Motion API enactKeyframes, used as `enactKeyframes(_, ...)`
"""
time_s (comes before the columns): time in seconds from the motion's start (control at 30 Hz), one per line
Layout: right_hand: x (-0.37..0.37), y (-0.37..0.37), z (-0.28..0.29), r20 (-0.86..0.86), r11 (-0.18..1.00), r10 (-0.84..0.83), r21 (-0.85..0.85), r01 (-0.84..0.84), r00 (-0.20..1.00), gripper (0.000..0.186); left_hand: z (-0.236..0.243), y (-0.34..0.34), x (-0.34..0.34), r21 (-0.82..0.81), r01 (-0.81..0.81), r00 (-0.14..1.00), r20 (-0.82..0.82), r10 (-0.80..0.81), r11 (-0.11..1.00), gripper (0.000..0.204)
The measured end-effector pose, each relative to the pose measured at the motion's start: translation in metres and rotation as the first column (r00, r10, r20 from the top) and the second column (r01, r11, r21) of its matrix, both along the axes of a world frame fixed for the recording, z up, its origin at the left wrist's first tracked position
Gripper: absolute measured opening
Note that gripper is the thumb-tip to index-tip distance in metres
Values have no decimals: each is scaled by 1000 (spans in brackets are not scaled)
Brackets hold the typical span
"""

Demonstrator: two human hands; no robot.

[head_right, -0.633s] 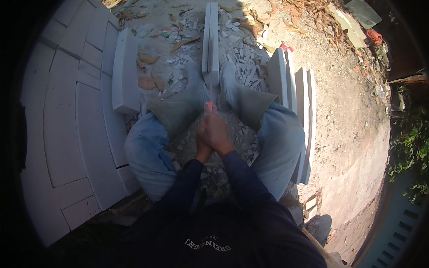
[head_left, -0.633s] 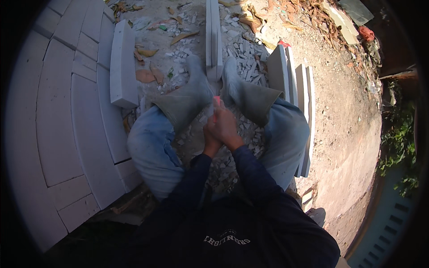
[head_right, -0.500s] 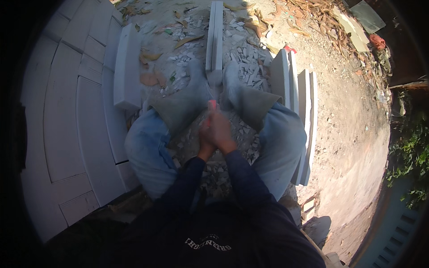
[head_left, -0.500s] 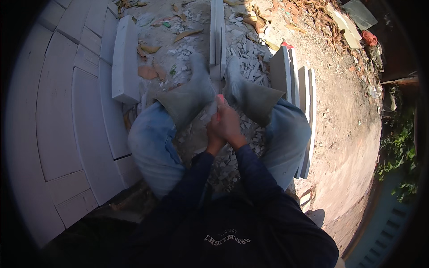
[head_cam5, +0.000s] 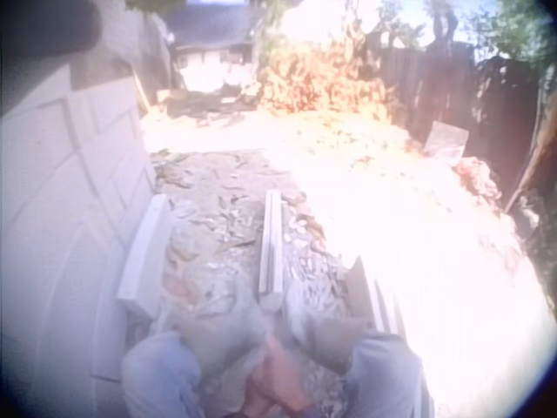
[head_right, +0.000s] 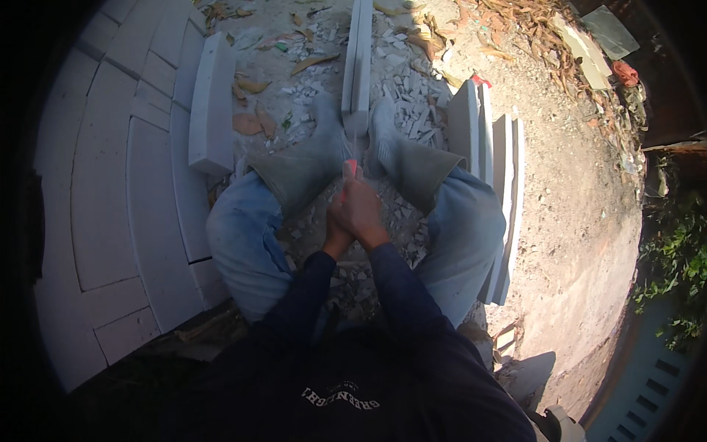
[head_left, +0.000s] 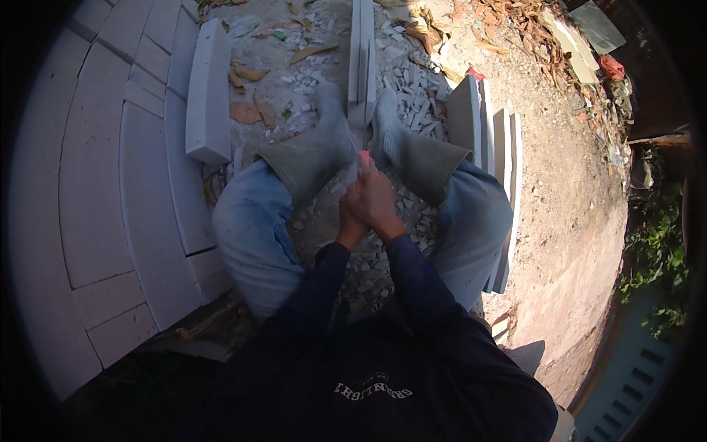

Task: The person sits on the ground and uses a hand saw to cut a white wooden plank. They hold the plank between their legs, saw through it, and then break the cut piece apart by hand.

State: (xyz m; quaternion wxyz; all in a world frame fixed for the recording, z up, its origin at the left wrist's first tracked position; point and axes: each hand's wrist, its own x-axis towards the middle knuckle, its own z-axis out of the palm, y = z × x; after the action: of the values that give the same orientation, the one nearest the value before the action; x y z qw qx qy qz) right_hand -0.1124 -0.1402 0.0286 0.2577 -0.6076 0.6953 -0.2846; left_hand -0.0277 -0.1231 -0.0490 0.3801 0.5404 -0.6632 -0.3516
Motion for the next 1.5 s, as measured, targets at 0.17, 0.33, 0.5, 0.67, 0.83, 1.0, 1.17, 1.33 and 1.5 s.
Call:
enactKeyframes(0.17, 3, 12, -4, 42, 1000, 14, -22, -13, 999, 66, 0, 13, 4, 72, -12, 996, -88, 18, 997, 45)
enactKeyframes(0.33, 6, 23, -17, 18, 988, -5, -156, 8, 1000, 63, -17, 32, 2, 246, -14, 979, -195, 63, 969, 46)
enactKeyframes(0.5, -22, -80, 1, -40, 997, 10, -71, -13, 999, 57, -2, -79, -26, 25, 22, 997, -72, -20, 999, 45)
enactKeyframes(0.67, -19, -71, -27, -18, 999, -2, -43, 1, 1000, 60, -11, -71, -21, 23, 32, 998, -59, -30, 999, 44)
enactKeyframes(0.83, 14, 47, -18, 47, 1000, -9, 20, 8, 999, 63, 5, 50, 13, 187, -8, 991, -131, 33, 982, 44)
enactKeyframes(1.0, -26, -78, -11, -7, 993, 10, -121, -11, 1000, 57, -5, -61, -26, 4, -9, 999, -50, 9, 1000, 45)
enactKeyframes(1.17, -25, -93, -21, -67, 999, 32, -3, -33, 997, 57, -24, -92, -34, -2, -51, 996, -76, 51, 999, 45)
enactKeyframes(1.33, 4, 36, -40, 45, 999, 40, 8, -41, 998, 68, -26, 48, 1, 248, -34, 984, -163, 76, 968, 48)
enactKeyframes(1.5, -8, -16, -29, 150, 996, -5, -90, 19, 989, 65, -18, -10, -7, 113, -33, 999, -14, 35, 993, 37)
